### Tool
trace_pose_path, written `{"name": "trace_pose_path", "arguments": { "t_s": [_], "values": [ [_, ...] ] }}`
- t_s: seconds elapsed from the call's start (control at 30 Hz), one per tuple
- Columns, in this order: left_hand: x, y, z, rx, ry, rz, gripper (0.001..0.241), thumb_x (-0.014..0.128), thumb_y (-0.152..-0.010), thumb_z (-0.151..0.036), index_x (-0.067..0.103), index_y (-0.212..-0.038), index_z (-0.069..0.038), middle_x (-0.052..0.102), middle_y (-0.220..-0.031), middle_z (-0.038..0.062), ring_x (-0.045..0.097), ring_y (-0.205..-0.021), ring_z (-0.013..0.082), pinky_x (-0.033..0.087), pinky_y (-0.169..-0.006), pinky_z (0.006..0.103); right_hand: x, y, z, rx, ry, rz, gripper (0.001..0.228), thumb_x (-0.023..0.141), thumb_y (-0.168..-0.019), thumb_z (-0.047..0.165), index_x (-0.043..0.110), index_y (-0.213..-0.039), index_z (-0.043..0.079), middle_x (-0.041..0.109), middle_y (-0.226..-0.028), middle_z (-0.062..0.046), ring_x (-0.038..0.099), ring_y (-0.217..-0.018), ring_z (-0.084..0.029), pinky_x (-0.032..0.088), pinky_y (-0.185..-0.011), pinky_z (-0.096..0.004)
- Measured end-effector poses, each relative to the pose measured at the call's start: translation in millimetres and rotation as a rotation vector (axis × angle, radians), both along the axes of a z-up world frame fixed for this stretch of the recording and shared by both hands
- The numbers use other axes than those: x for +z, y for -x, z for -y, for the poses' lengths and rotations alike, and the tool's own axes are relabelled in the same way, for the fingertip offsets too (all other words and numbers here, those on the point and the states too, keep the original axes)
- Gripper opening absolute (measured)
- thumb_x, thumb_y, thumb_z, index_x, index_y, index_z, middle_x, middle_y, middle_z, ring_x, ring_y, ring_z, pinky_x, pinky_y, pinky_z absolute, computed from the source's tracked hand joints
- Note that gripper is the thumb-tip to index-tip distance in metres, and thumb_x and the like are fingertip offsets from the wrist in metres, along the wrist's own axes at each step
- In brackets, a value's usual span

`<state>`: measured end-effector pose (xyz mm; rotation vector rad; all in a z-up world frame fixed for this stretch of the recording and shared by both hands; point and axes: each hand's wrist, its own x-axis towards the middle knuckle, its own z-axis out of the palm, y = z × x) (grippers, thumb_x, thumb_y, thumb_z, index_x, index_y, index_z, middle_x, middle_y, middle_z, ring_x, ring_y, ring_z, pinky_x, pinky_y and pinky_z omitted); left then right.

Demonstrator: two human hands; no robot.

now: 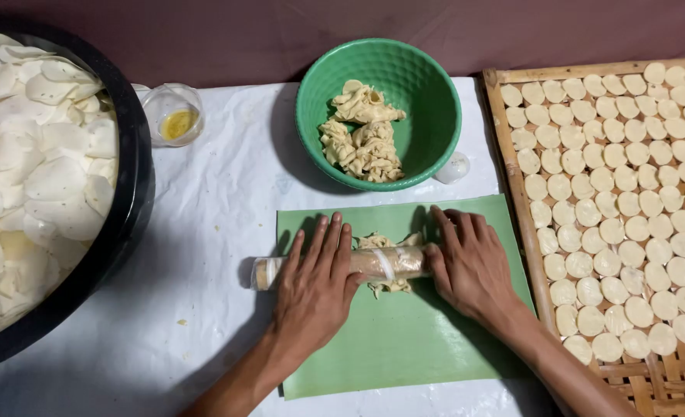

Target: Cutting circles from rolled dough and placing them on a drying tray, then rolling more dough.

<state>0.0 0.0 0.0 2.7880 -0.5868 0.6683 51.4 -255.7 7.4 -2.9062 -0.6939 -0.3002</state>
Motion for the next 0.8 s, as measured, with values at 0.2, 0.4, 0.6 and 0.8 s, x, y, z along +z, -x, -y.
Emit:
{"name": "trace_pose_path", "arguments": {
  "t_s": [0.2, 0.4, 0.6, 0.8],
  "values": [
    [4, -43, -3, 0.107, 0.025, -0.345, 0.069, 0.033, -0.109, -0.048, 0.052, -0.143, 0.009, 0.053, -0.146, 0.031, 0.039, -0.146, 0.0468, 0.017, -0.119, 0.0681, -20, -49, 1, -0.121, 0.056, -0.267, 0.052, 0.048, -0.093, 0.048, 0.053, -0.121, 0.005, 0.047, -0.104, -0.012, 0.049, -0.103, -0.034, 0.046, -0.085, -0.042],
    [8, 16, 7, 0.009, 0.085, -0.227, 0.068, 0.045, -0.105, -0.037, 0.038, -0.148, 0.016, 0.036, -0.158, 0.036, 0.033, -0.151, 0.0464, 0.019, -0.125, 0.0588, 22, 12, -11, 0.049, -0.115, 0.057, 0.072, 0.050, -0.096, 0.033, 0.042, -0.146, -0.018, 0.063, -0.132, -0.031, 0.062, -0.123, -0.039, 0.040, -0.115, -0.048],
    [-7, -26, -3, 0.046, 0.079, -0.257, 0.064, 0.043, -0.107, -0.038, 0.045, -0.149, 0.011, 0.042, -0.156, 0.033, 0.035, -0.149, 0.0463, 0.019, -0.121, 0.0637, -2, -27, -9, -0.045, 0.029, -0.025, 0.061, 0.032, -0.108, 0.042, 0.054, -0.148, 0.002, 0.061, -0.142, -0.017, 0.053, -0.137, -0.032, 0.047, -0.108, -0.040],
    [12, -67, -10, 0.210, 0.120, -0.613, 0.079, 0.037, -0.106, -0.053, 0.032, -0.152, 0.011, 0.012, -0.163, 0.040, -0.005, -0.155, 0.0532, 0.002, -0.119, 0.0712, 7, -21, -6, -0.043, 0.027, -0.044, 0.061, 0.035, -0.102, 0.033, 0.049, -0.153, 0.002, 0.060, -0.138, -0.018, 0.053, -0.132, -0.033, 0.051, -0.098, -0.041]
  ]
}}
